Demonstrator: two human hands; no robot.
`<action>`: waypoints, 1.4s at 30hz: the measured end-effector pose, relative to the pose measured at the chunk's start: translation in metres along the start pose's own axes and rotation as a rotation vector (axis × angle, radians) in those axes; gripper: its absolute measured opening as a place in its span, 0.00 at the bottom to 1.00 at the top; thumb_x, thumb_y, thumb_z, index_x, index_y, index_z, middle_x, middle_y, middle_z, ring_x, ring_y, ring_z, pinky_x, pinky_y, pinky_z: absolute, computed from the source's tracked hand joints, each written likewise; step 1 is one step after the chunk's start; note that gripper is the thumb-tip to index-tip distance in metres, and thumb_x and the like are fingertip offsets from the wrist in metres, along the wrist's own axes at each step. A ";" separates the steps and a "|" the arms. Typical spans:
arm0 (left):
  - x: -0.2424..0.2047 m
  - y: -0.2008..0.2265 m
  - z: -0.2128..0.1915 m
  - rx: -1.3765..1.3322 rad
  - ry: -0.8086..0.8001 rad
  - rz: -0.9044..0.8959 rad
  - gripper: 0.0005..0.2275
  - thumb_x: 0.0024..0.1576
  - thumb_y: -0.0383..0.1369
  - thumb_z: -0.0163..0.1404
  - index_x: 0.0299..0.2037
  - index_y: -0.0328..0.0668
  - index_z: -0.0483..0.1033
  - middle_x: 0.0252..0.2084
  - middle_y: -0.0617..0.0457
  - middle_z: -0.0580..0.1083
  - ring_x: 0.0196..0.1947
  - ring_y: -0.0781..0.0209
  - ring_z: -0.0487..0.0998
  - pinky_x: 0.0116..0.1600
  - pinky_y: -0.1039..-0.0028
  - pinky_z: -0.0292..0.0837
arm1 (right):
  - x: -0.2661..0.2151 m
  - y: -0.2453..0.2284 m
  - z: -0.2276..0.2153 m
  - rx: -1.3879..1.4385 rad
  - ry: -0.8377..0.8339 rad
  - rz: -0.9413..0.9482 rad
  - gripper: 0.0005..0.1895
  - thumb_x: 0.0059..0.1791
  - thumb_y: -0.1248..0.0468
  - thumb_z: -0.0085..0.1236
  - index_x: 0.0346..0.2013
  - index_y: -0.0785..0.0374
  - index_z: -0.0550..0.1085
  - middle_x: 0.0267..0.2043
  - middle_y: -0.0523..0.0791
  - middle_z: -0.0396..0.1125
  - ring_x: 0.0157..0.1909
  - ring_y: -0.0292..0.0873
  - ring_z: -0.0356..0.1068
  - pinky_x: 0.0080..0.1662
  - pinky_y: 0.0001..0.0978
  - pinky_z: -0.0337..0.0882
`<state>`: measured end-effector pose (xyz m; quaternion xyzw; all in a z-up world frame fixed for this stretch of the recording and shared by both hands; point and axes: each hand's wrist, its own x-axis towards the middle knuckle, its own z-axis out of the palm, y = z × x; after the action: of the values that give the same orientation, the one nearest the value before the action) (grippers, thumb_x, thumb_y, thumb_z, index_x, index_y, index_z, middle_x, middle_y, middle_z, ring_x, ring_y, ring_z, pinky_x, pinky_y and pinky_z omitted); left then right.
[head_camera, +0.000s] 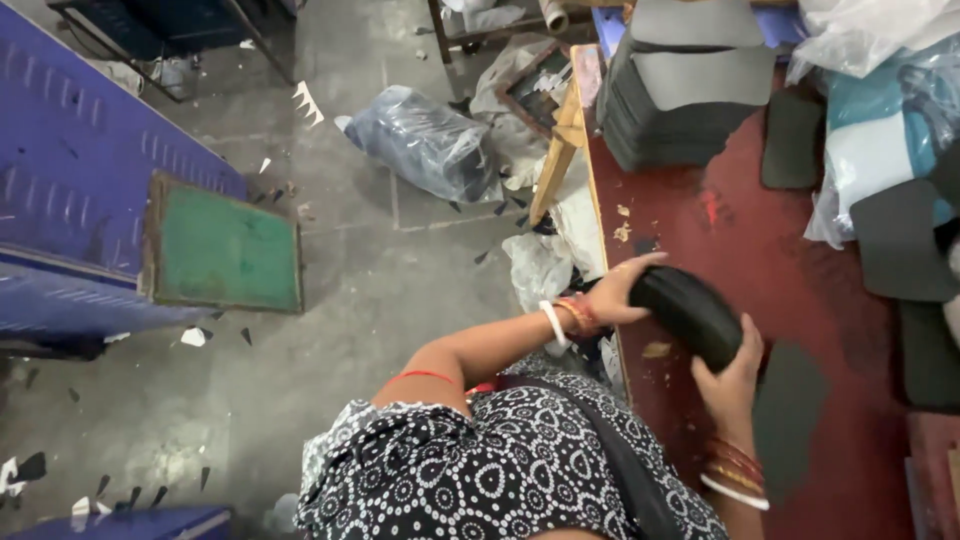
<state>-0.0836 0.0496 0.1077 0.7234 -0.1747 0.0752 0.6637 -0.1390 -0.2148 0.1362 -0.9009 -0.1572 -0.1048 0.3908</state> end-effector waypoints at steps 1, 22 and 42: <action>0.002 -0.004 0.003 0.000 0.000 -0.007 0.38 0.41 0.23 0.55 0.67 0.39 0.58 0.57 0.36 0.72 0.59 0.42 0.73 0.64 0.63 0.66 | 0.005 -0.003 0.003 0.003 -0.005 0.004 0.51 0.38 0.72 0.64 0.74 0.72 0.52 0.71 0.63 0.53 0.71 0.63 0.53 0.67 0.52 0.55; -0.013 -0.050 -0.005 0.077 -0.200 -0.191 0.33 0.47 0.24 0.56 0.65 0.45 0.60 0.51 0.46 0.78 0.52 0.51 0.79 0.57 0.67 0.73 | -0.007 0.003 -0.024 0.057 -0.157 0.353 0.30 0.43 0.65 0.69 0.57 0.62 0.68 0.56 0.52 0.71 0.57 0.50 0.72 0.57 0.43 0.70; -0.025 -0.067 0.008 0.140 -0.177 -0.240 0.17 0.47 0.24 0.53 0.48 0.44 0.75 0.41 0.44 0.80 0.45 0.47 0.82 0.50 0.64 0.76 | 0.024 0.004 -0.016 0.560 -0.495 0.484 0.18 0.60 0.57 0.48 0.57 0.66 0.75 0.49 0.44 0.72 0.50 0.36 0.68 0.54 0.30 0.68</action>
<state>-0.0840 0.0495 0.0358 0.7872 -0.1389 -0.0568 0.5981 -0.1163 -0.2243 0.1512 -0.7692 -0.0530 0.2553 0.5834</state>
